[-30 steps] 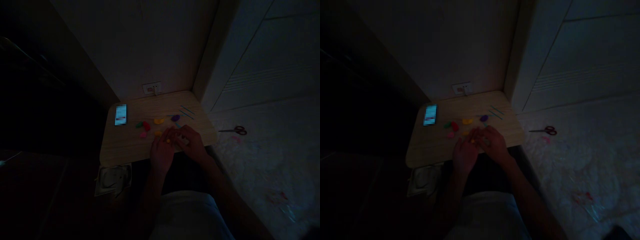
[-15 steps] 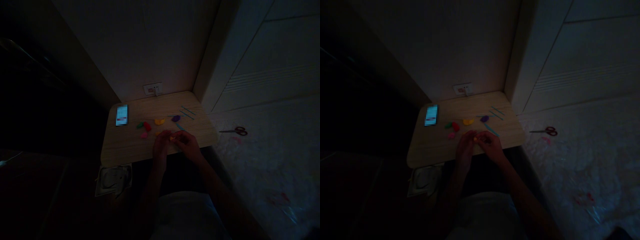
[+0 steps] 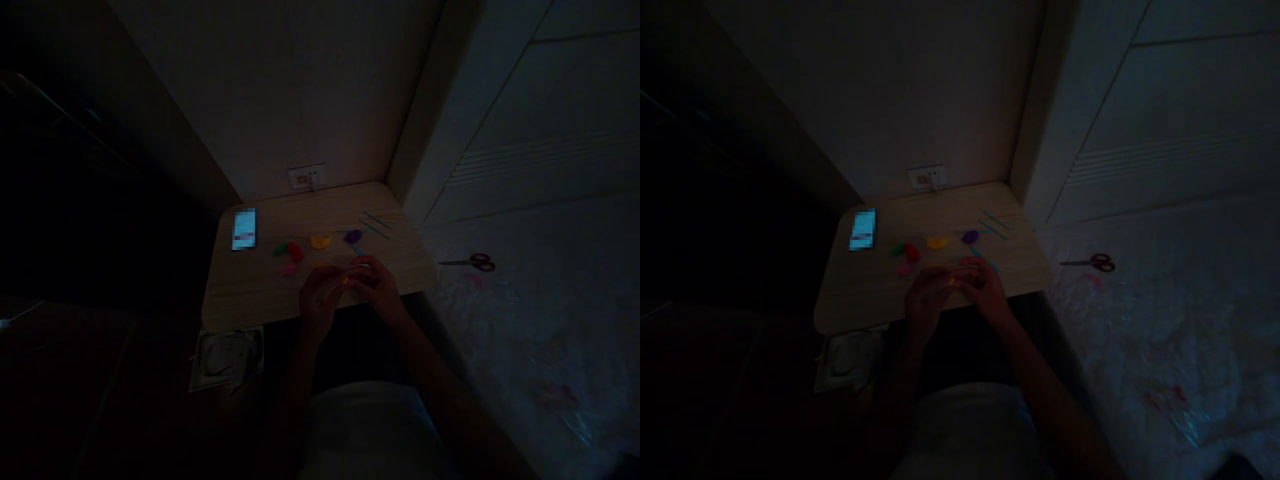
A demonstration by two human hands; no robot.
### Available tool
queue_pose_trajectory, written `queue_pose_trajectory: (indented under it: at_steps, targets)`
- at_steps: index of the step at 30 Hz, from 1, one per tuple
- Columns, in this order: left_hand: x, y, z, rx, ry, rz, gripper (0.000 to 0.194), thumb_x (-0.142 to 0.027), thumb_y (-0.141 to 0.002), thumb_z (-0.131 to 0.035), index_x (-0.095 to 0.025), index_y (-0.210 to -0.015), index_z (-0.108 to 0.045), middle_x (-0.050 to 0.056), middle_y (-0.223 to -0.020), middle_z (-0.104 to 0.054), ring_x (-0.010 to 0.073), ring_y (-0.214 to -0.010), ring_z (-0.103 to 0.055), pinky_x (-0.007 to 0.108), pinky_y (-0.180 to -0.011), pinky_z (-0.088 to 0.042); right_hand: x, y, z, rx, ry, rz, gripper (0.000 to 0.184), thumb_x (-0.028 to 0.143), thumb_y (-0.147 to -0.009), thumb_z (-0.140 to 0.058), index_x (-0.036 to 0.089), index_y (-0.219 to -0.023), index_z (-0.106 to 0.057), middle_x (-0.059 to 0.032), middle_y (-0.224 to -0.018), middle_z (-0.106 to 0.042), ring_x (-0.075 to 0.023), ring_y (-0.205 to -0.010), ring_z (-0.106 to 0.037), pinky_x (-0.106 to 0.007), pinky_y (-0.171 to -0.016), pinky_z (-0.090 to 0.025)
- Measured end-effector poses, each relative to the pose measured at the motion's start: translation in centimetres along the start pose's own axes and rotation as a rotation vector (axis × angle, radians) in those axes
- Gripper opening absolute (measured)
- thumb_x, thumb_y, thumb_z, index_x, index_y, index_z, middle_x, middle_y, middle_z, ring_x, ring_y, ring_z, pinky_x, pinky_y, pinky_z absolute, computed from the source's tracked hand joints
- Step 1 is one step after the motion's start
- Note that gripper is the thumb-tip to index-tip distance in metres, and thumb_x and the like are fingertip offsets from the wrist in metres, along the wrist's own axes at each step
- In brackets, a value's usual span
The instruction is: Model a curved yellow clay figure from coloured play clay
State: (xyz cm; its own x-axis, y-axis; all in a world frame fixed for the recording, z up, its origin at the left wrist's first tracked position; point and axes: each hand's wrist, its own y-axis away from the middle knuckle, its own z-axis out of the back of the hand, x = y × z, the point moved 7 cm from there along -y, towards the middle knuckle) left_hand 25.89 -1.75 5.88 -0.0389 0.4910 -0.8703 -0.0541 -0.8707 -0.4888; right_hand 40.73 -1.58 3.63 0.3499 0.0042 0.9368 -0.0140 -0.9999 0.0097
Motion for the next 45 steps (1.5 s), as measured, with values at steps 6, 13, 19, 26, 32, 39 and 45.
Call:
queue_pose_trajectory:
  at_steps: [6, 13, 19, 26, 32, 39, 45]
  targets:
    - [0.3, 0.0, 0.1, -0.022, 0.056, 0.023, 0.011, -0.028, -0.088, -0.077, -0.029, -0.098, -0.082, 0.006, -0.108, -0.071, 0.0217, -0.103, -0.068, 0.039, -0.093, -0.057, -0.6, 0.1, 0.1, 0.011, -0.017, -0.055, 0.037, 0.042, -0.065, -0.093, 0.024, -0.092, -0.076, -0.0021, -0.089, -0.081, -0.0189, -0.080, -0.074, -0.033, -0.080, -0.060]
    - [0.1, -0.3, 0.2, 0.041, 0.039, 0.026, 0.016, -0.030, -0.086, -0.078, -0.028, -0.102, -0.081, 0.007, -0.112, -0.072, 0.0238, -0.110, -0.067, 0.042, -0.098, -0.056, -0.9, 0.1, -0.1, 0.029, 0.011, -0.063, 0.030, 0.047, -0.070, -0.090, 0.023, -0.085, -0.081, -0.0021, -0.078, -0.078, -0.0167, -0.071, -0.070, -0.031, -0.073, -0.056]
    - [0.3, -0.4, 0.3, 0.041, -0.007, 0.012, 0.012, -0.031, -0.089, -0.076, -0.029, -0.099, -0.082, 0.006, -0.105, -0.075, 0.0233, -0.103, -0.069, 0.041, -0.093, -0.057, -1.2, -0.1, 0.0, 0.014, 0.018, -0.077, 0.028, 0.048, -0.068, -0.091, 0.023, -0.077, -0.080, -0.0015, -0.072, -0.076, -0.0149, -0.066, -0.067, -0.029, -0.069, -0.054]
    - [0.0, -0.5, 0.4, 0.029, 0.013, -0.014, 0.010, -0.032, -0.085, -0.080, -0.028, -0.095, -0.082, 0.006, -0.103, -0.076, 0.0233, -0.100, -0.070, 0.041, -0.092, -0.058, -1.8, 0.1, -0.1, 0.014, -0.063, -0.110, 0.032, 0.047, -0.068, -0.092, 0.022, -0.084, -0.079, -0.0018, -0.078, -0.078, -0.0150, -0.068, -0.068, -0.028, -0.068, -0.056]
    - [-0.7, -0.4, 0.5, 0.042, -0.059, -0.064, 0.014, -0.027, -0.086, -0.079, -0.028, -0.100, -0.081, 0.006, -0.104, -0.075, 0.0229, -0.100, -0.069, 0.041, -0.092, -0.056, -2.2, 0.1, -0.2, 0.004, -0.089, -0.135, 0.031, 0.044, -0.067, -0.093, 0.022, -0.082, -0.079, -0.0019, -0.077, -0.078, -0.0154, -0.069, -0.069, -0.029, -0.071, -0.057]
    - [-0.8, -0.5, 0.7, 0.055, -0.112, -0.093, 0.014, -0.025, -0.087, -0.077, -0.028, -0.100, -0.080, 0.005, -0.103, -0.075, 0.0226, -0.099, -0.069, 0.040, -0.090, -0.056, -2.4, -0.1, -0.2, -0.004, -0.050, -0.132, 0.036, 0.052, -0.066, -0.092, 0.021, -0.074, -0.075, 0.0002, -0.068, -0.073, -0.0123, -0.060, -0.063, -0.026, -0.062, -0.053]
    - [-0.4, -0.3, 0.7, 0.027, -0.086, -0.098, 0.012, -0.023, -0.085, -0.079, -0.026, -0.097, -0.076, 0.004, -0.099, -0.074, 0.0218, -0.097, -0.069, 0.039, -0.090, -0.055, -2.5, 0.1, -0.2, 0.001, -0.103, -0.170, 0.035, 0.046, -0.062, -0.096, 0.022, -0.081, -0.077, 0.0002, -0.075, -0.076, -0.0134, -0.066, -0.066, -0.028, -0.068, -0.055]
